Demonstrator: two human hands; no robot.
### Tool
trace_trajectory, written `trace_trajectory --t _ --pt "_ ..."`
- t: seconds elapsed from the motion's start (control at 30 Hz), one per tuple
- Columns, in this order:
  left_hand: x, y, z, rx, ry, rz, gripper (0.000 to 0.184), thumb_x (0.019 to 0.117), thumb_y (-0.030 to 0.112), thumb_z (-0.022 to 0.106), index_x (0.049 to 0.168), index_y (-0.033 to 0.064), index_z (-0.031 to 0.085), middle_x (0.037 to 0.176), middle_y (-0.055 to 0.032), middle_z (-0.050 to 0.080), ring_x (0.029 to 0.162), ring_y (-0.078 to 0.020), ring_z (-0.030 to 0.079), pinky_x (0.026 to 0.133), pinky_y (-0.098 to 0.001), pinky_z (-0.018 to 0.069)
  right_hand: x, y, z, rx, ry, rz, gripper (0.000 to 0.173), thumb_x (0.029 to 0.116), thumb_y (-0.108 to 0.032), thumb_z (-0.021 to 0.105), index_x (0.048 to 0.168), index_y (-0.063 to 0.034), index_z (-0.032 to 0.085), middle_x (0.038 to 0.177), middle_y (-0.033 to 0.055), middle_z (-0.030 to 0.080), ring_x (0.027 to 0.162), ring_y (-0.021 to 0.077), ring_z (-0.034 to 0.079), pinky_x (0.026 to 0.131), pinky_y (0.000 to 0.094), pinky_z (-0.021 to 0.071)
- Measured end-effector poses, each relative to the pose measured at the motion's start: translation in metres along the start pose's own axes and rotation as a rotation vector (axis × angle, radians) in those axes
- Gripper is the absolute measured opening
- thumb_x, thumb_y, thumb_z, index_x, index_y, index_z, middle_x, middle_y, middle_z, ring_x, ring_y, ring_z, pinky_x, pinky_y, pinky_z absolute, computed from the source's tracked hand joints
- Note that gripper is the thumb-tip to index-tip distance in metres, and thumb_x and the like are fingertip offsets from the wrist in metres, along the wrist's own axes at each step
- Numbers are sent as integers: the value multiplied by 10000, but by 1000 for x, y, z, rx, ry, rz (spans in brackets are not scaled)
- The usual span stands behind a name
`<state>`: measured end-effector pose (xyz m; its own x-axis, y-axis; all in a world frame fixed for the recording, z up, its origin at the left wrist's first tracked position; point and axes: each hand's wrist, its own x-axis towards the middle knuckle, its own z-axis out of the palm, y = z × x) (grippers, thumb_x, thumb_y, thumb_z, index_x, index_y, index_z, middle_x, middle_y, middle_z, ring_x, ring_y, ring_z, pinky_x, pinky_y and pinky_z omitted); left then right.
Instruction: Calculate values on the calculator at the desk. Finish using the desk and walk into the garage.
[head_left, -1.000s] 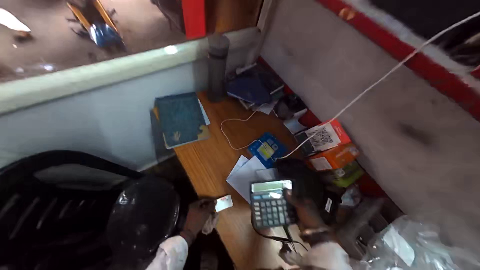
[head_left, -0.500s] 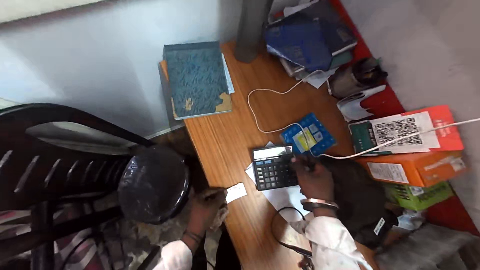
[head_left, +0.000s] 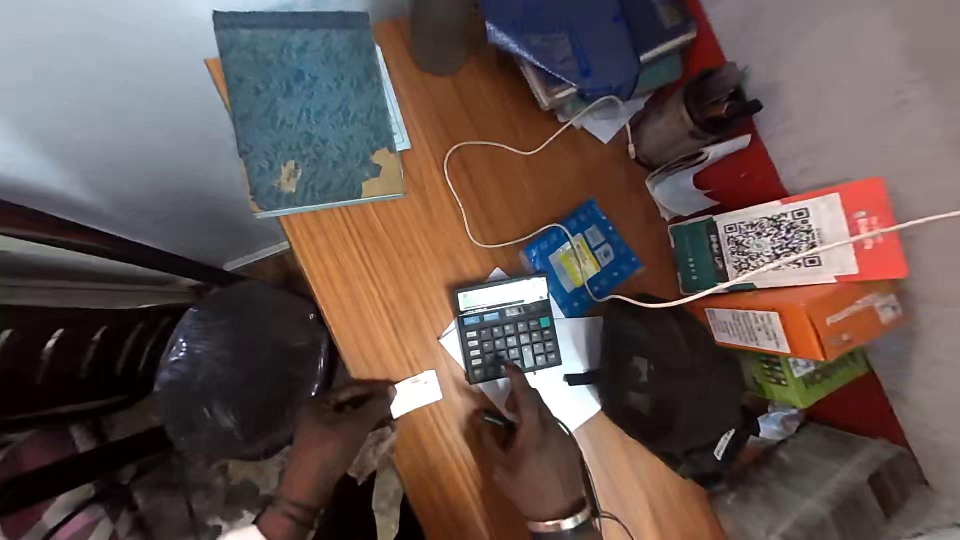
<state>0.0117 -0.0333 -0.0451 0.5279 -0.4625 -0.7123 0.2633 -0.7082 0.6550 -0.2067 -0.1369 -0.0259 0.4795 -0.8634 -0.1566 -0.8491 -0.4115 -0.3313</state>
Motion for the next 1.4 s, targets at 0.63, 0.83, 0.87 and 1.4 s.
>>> trace_trajectory --t 0.63,0.83,0.87,1.4 --pt "2 -2 1 -3 9 14 142 844 198 814 945 98 803 874 -30 768 751 -152 731 682 -321 630 19 10 -9 -50 -136 -74 818 833 -515 699 1541 -165 485 981 68 733 770 235 698 636 436 592" --pt "2 -2 -1 0 4 15 137 844 202 814 944 109 809 860 -21 767 758 -149 727 683 -319 623 25 3 -13 -93 -195 -37 838 813 -542 697 1552 -212 480 1012 78 739 807 253 709 641 448 586" --pt "2 -3 -1 9 5 11 136 846 203 811 946 111 810 863 -17 767 762 -145 727 684 -318 622 26 3 -13 -97 -193 -35 843 808 -545 696 1554 -217 478 998 79 737 801 255 706 637 449 582" --pt "1 0 2 -23 9 10 78 870 126 805 938 88 806 854 -35 766 738 -157 725 682 -328 627 4 31 0 -61 -136 -244 556 919 -503 609 1433 -290 617 1190 102 696 939 278 702 699 446 602"
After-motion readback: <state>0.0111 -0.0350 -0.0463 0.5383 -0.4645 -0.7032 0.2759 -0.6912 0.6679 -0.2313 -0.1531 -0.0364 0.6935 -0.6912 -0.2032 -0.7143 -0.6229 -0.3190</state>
